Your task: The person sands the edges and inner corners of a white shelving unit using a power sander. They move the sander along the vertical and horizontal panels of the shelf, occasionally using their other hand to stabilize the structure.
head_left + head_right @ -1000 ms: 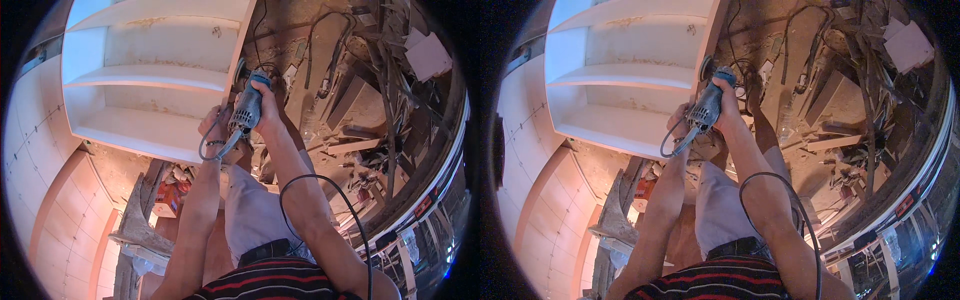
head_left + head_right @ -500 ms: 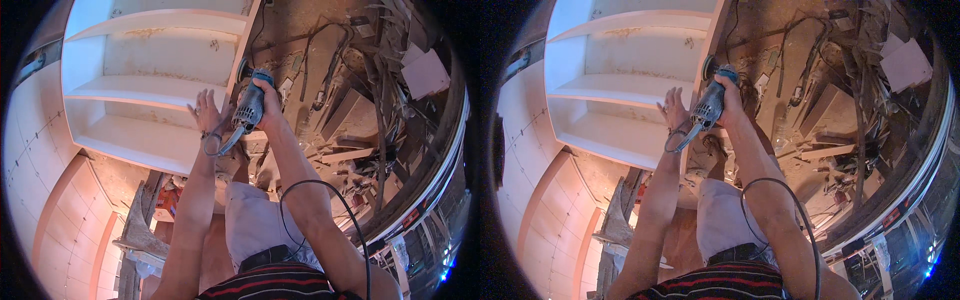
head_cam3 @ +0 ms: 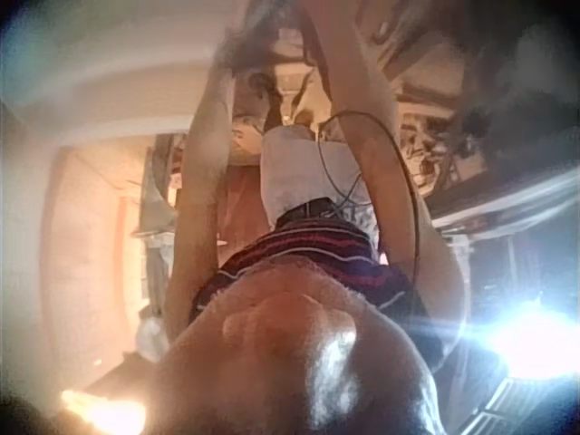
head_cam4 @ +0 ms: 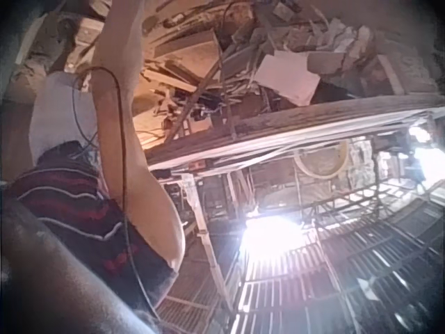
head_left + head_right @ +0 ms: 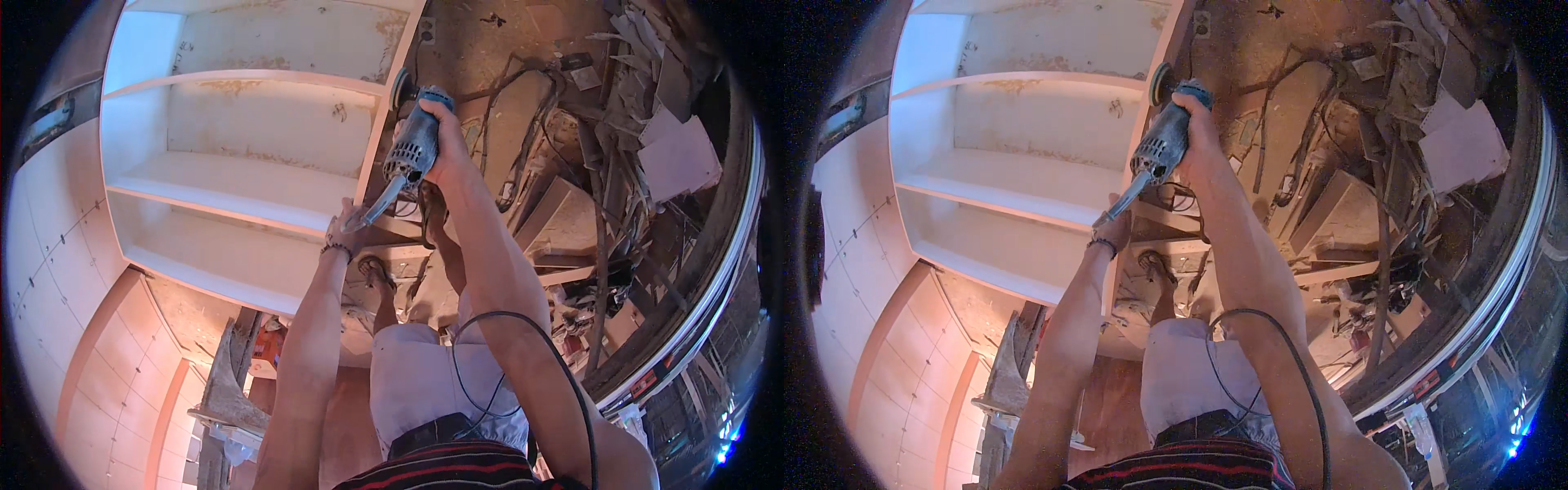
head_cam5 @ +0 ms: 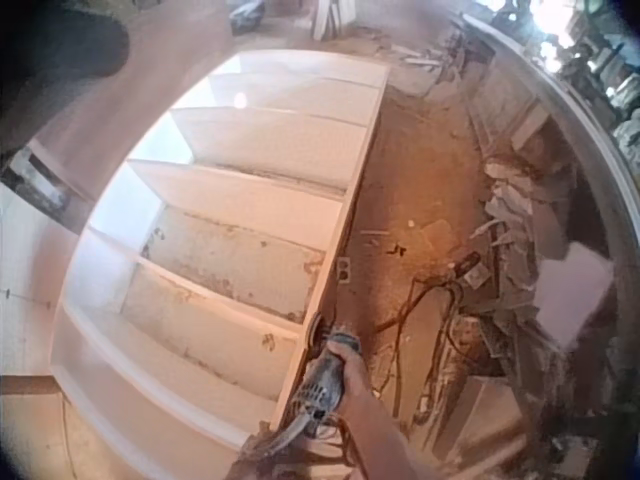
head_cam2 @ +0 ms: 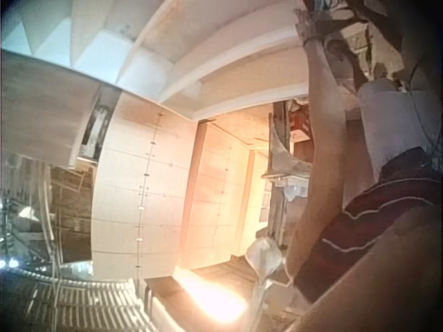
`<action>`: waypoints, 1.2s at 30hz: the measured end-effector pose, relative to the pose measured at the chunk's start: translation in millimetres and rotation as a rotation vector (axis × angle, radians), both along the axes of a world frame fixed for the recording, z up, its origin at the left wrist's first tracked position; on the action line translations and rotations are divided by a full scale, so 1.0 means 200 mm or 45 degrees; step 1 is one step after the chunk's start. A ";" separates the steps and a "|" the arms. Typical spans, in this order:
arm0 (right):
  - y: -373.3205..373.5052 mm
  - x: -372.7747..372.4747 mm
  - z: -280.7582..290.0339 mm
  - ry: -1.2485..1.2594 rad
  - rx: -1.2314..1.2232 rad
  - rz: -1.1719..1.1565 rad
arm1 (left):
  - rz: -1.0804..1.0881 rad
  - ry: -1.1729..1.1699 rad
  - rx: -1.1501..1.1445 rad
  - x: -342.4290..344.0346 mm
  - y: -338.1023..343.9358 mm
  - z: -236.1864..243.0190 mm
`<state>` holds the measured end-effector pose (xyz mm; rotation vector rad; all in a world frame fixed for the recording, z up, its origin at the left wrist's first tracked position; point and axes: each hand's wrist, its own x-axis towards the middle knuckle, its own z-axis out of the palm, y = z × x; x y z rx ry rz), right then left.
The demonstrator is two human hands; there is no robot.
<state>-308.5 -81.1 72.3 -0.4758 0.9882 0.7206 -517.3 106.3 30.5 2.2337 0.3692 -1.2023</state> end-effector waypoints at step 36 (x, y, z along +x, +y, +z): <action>-0.59 0.63 0.36 -0.162 0.034 0.102 | 0.154 -1.056 0.492 1.09 -0.33 0.12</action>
